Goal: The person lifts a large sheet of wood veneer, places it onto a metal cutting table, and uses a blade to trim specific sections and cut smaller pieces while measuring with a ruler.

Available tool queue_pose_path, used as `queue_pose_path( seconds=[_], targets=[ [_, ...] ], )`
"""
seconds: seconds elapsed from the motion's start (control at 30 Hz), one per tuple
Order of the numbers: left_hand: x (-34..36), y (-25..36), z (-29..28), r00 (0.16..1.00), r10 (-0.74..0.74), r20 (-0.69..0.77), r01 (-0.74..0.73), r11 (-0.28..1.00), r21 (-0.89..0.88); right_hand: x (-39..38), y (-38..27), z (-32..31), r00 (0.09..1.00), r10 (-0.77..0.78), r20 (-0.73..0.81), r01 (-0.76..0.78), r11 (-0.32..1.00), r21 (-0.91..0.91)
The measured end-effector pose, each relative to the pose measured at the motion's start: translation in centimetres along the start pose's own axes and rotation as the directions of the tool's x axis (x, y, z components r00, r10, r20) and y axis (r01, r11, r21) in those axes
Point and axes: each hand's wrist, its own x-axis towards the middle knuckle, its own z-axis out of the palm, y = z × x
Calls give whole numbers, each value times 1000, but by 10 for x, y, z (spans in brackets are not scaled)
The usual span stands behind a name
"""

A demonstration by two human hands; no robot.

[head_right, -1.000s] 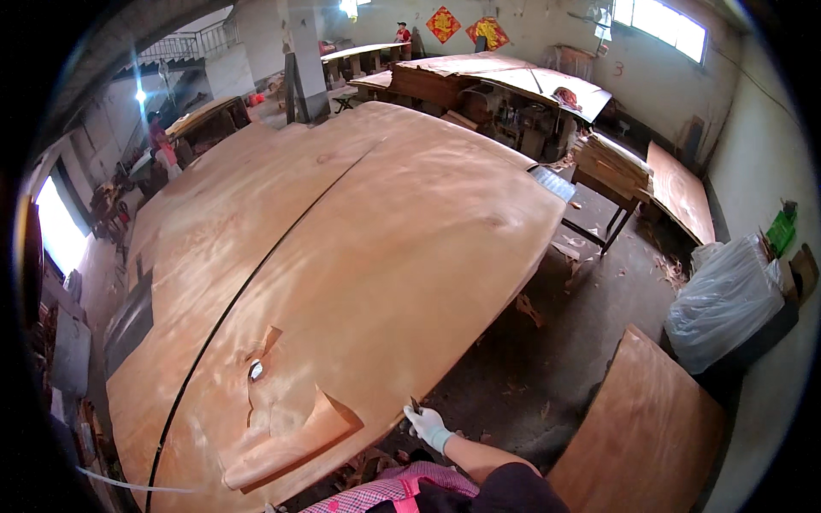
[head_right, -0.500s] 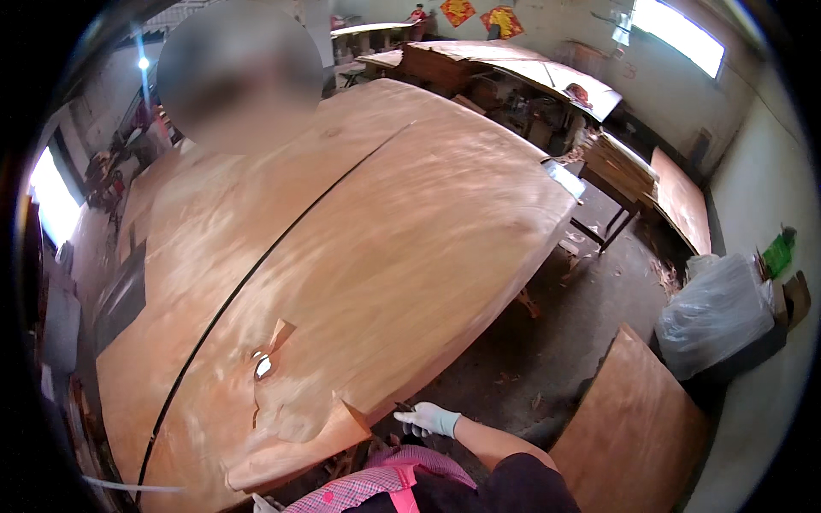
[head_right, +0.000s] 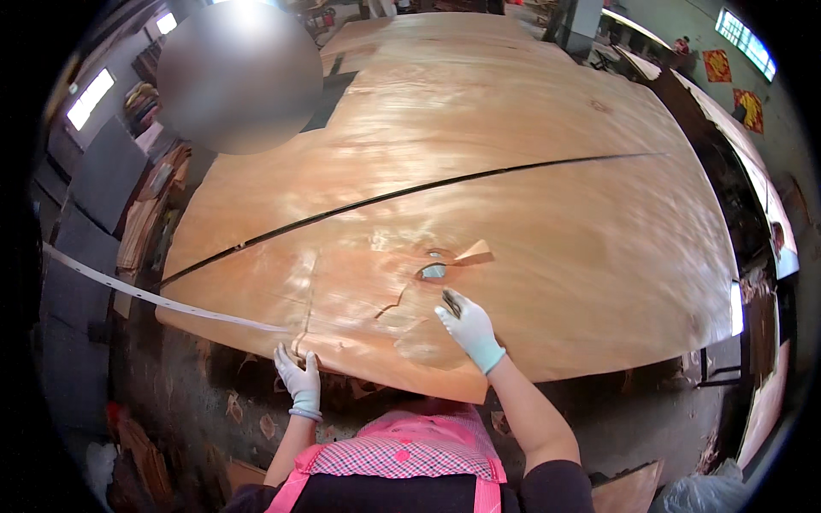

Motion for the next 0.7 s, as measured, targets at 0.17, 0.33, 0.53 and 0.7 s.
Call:
queue_pose_path(
  seconds=[0.17, 0.33, 0.53, 0.7],
  targets=[
    [-2, -11, 9, 981, -22, 195, 20, 1000, 9, 91, 5, 34, 967, -243, 78, 247, 812, -529],
    [-2, 15, 0, 975, -77, 209, 89, 995, -45, 125, -19, 29, 962, -25, 271, 228, 616, -754],
    [-39, 35, -9, 928, -172, 330, 272, 919, -285, 60, -60, -35, 804, -47, 593, 439, 720, -537],
    [-40, 94, -1, 902, -36, 431, 150, 960, -234, 106, -40, -93, 932, 96, 349, 200, 667, -717]
  ],
)
